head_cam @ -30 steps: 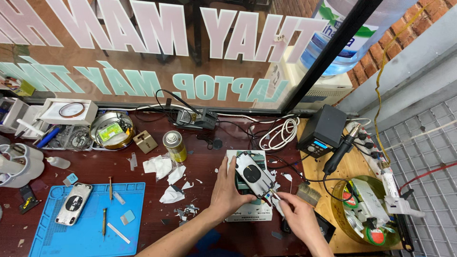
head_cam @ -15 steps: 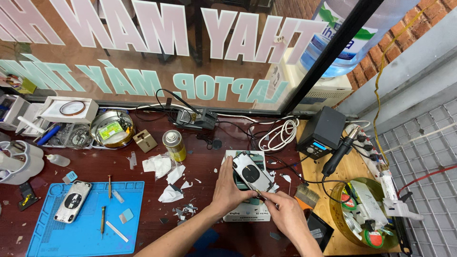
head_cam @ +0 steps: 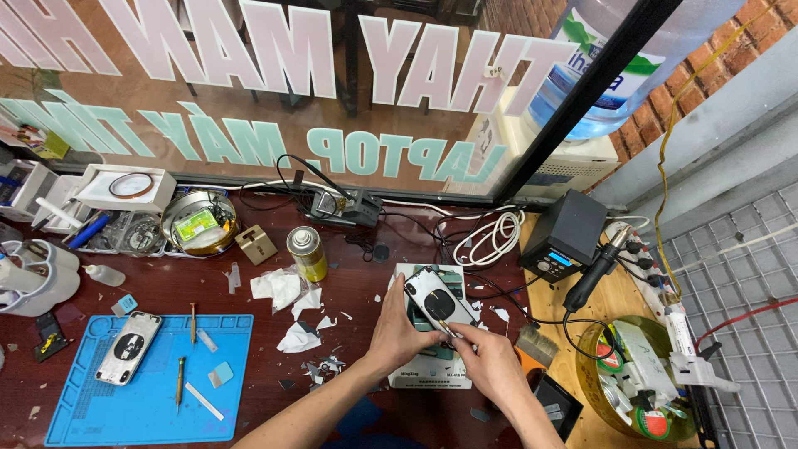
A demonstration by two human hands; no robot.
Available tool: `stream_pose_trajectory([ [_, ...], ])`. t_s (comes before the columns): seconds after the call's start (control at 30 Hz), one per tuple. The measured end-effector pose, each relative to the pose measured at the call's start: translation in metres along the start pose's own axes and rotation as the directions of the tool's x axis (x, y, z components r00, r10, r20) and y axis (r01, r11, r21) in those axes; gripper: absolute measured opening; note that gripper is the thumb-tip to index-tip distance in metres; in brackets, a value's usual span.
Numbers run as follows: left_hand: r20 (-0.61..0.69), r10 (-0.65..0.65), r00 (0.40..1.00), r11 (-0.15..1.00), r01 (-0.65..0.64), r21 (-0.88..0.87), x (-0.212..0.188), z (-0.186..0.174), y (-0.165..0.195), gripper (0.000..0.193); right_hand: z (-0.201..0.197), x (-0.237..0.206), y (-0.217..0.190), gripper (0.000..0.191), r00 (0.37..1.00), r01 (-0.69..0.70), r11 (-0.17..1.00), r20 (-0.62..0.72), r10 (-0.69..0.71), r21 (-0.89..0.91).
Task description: The person handles a disassembled smartphone, repeatedly opening and closing the back cover, and wiping the interior and exterior surfaces with a tissue. They also use a brush to sweep debris from the workbench.
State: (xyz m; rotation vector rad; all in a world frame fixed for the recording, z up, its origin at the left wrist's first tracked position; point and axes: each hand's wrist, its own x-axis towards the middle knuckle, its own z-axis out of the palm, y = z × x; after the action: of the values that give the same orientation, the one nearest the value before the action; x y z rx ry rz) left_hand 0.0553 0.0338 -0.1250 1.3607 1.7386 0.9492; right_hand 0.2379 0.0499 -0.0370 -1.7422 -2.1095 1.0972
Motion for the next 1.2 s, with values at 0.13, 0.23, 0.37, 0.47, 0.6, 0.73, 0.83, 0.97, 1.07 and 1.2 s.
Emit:
stream_pose_trajectory([
  [0.13,-0.005,0.002,1.000,1.000,-0.002,0.000,0.000,0.002,-0.003,0.141,-0.001,0.003,-0.003,0.031,0.999,0.044,0.999,0.021,-0.043,-0.019],
  [0.23,-0.003,0.015,1.000,1.000,-0.015,0.001,0.000,0.003,-0.005,0.140,0.000,0.006,-0.001,0.031,0.999,0.020,0.999,0.035,-0.019,-0.045],
  [0.37,-0.016,0.016,1.000,1.000,-0.016,-0.012,-0.001,0.004,-0.006,0.138,0.004,0.012,0.004,0.031,0.999,0.013,0.998,0.044,-0.010,-0.065],
  [0.47,-0.011,0.001,1.000,0.999,-0.001,-0.035,-0.001,0.004,-0.006,0.137,0.009,0.016,0.006,0.030,0.996,0.091,0.995,0.000,-0.091,-0.050],
  [0.6,0.011,0.002,1.000,0.999,-0.002,-0.047,0.000,0.002,-0.004,0.137,0.012,0.019,0.006,0.029,0.991,0.128,0.991,-0.026,-0.129,-0.045],
  [0.73,0.062,-0.056,0.997,0.996,0.060,-0.066,0.000,0.001,-0.001,0.137,0.010,0.018,0.003,0.031,0.996,-0.061,0.996,0.064,0.064,-0.061],
  [0.83,0.060,-0.055,0.997,0.997,0.058,-0.055,0.000,0.001,0.001,0.137,0.010,0.017,0.000,0.033,0.986,-0.141,0.982,0.103,0.129,0.124],
  [0.97,0.034,-0.046,0.998,0.997,0.048,-0.064,-0.002,0.001,0.002,0.135,0.012,0.016,-0.004,0.032,0.999,-0.042,0.999,0.021,0.041,0.016],
  [1.07,0.029,-0.043,0.999,0.997,0.045,-0.056,-0.001,0.001,0.002,0.133,0.015,0.018,-0.005,0.031,1.000,-0.028,1.000,0.002,0.028,-0.010],
  [1.2,0.022,-0.039,0.999,0.996,0.041,-0.084,-0.002,-0.001,0.003,0.130,0.018,0.025,-0.007,0.029,0.999,0.048,0.999,-0.009,-0.048,-0.014],
])
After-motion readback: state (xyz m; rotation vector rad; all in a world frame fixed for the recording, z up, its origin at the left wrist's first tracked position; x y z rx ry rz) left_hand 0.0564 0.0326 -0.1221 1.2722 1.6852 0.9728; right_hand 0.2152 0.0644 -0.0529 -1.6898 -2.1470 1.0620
